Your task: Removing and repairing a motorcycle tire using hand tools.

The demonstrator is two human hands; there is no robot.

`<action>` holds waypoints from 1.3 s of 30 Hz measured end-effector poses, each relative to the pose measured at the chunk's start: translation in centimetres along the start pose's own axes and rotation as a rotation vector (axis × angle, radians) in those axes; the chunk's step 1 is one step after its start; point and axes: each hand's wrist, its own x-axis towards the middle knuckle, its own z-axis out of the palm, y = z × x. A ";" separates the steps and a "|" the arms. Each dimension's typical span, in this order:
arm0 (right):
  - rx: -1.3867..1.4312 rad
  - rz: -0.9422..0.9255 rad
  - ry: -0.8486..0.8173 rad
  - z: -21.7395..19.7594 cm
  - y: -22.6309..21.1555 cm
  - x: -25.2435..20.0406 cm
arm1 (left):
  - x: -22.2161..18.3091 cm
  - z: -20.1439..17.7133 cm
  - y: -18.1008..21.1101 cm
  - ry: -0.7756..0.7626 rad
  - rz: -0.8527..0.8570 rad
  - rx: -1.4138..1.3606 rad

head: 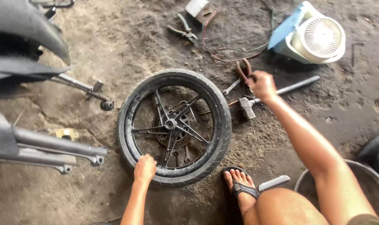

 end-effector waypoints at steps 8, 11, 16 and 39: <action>-0.404 -0.097 -0.311 10.0 5.7 -0.9 | 0.8 -1.8 4.1 -0.332 -0.259 -0.235; -0.423 -0.030 -0.365 10.3 4.9 0.4 | -0.6 -2.2 7.6 -0.356 -0.417 -0.525; -0.528 0.124 -0.412 11.1 5.1 0.2 | -0.9 1.7 11.3 -0.416 -0.448 -0.757; 0.150 0.147 0.207 12.8 -3.5 -16.3 | -0.1 2.0 18.4 -0.302 -0.340 -0.959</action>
